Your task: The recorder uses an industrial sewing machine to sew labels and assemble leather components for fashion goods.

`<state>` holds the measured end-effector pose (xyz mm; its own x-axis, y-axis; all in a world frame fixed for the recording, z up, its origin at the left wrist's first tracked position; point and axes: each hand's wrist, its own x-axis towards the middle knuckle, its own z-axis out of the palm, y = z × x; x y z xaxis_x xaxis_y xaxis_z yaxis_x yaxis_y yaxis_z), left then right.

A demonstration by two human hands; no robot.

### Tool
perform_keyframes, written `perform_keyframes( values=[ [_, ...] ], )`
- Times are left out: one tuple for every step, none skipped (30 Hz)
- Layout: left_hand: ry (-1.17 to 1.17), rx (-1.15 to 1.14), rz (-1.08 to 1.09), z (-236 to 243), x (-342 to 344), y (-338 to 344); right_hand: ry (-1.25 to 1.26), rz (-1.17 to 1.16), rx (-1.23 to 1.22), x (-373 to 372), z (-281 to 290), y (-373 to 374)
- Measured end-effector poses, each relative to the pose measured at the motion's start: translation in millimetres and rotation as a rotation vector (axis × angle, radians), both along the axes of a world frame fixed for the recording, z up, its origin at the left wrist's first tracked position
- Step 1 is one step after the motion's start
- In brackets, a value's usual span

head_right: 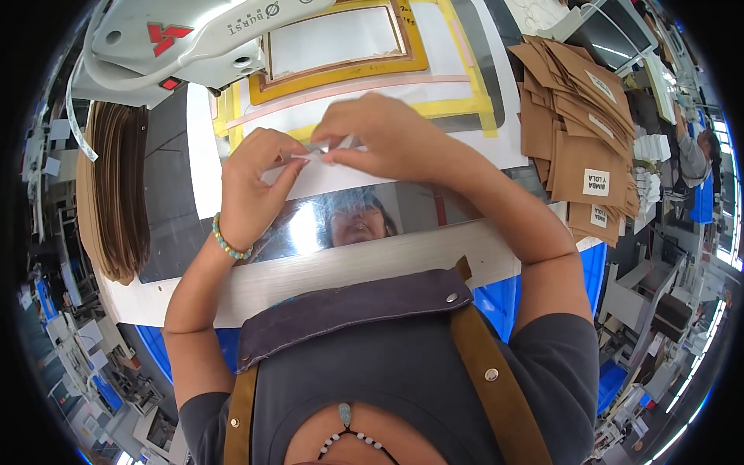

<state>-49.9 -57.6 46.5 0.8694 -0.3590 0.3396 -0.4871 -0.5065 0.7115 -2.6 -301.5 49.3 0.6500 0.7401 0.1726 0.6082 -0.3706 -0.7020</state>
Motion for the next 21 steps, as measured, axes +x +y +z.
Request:
perform_keyframes(
  values=[
    [-0.060, 0.036, -0.020, 1.8, -2.1, 1.9, 0.063, 0.002, 0.014, -1.4, 1.3, 1.2],
    [-0.038, 0.035, -0.015, 3.3, -3.8, 3.8, 0.126, 0.005, 0.028, -2.9, 3.2, 1.1],
    [-0.016, 0.033, -0.009, 4.5, -5.6, 5.5, 0.191, 0.009, 0.041, -4.5, 4.8, 0.9],
    [0.007, 0.031, -0.003, 5.5, -7.3, 6.8, 0.277, -0.004, 0.031, -5.8, 6.4, 0.7],
    [0.052, 0.004, 0.004, 6.5, -8.5, 7.6, 0.209, -0.014, 0.098, -8.1, 8.2, 0.4],
    [0.095, -0.022, 0.010, 7.5, -9.5, 7.8, 0.161, -0.041, 0.142, -10.9, 9.7, 0.0],
    [0.155, -0.044, 0.019, 8.7, -10.4, 7.4, 0.117, -0.065, 0.185, -13.6, 10.8, -0.2],
    [0.169, -0.091, 0.004, 9.5, -11.7, 5.7, 0.039, -0.067, 0.180, -16.5, 10.7, 0.9],
    [0.199, -0.133, -0.009, 9.9, -13.2, 2.6, -0.035, -0.065, 0.173, -19.2, 9.9, 2.5],
    [0.229, -0.175, -0.022, 10.0, -14.1, -0.2, -0.108, -0.064, 0.166, -21.7, 8.9, 3.7],
    [0.253, -0.195, -0.019, 10.0, -14.2, -2.2, -0.005, -0.075, 0.158, -23.6, 8.3, 4.2],
    [0.276, -0.215, -0.015, 9.6, -13.8, -3.3, 0.096, -0.084, 0.150, -24.5, 9.2, 3.4],
    [0.293, -0.238, -0.007, 8.9, -12.8, -2.6, 0.197, -0.091, 0.142, -23.8, 11.6, 2.6],
    [0.285, -0.228, -0.004, 7.8, -10.5, 0.3, 0.153, -0.114, 0.106, -18.8, 16.3, 0.5],
    [0.271, -0.219, 0.001, 6.0, -6.1, 5.2, 0.108, -0.137, 0.072, -9.3, 23.4, -3.5],
    [0.252, -0.213, 0.001, 3.2, -0.7, 11.0, 0.098, -0.188, -0.011, 1.6, 31.6, -7.3],
    [0.099, -0.025, 0.023, 0.2, 7.5, 20.3, 0.090, -0.278, 0.059, 13.2, 42.1, -14.0],
    [-0.059, 0.161, 0.038, -2.6, 17.7, 31.9, 0.096, -0.336, 0.128, 27.2, 53.8, -22.3],
    [-0.219, 0.348, 0.053, -6.5, 25.2, 40.9, 0.011, -0.385, 0.061, 45.3, 62.6, -27.9],
    [-0.281, 0.395, 0.086, -12.3, 30.2, 45.9, -0.141, -0.312, 0.093, 67.6, 70.0, -32.1],
    [-0.345, 0.441, 0.117, -19.2, 34.5, 48.1, -0.065, -0.420, -0.321, 92.9, 76.7, -34.3]
  ],
)
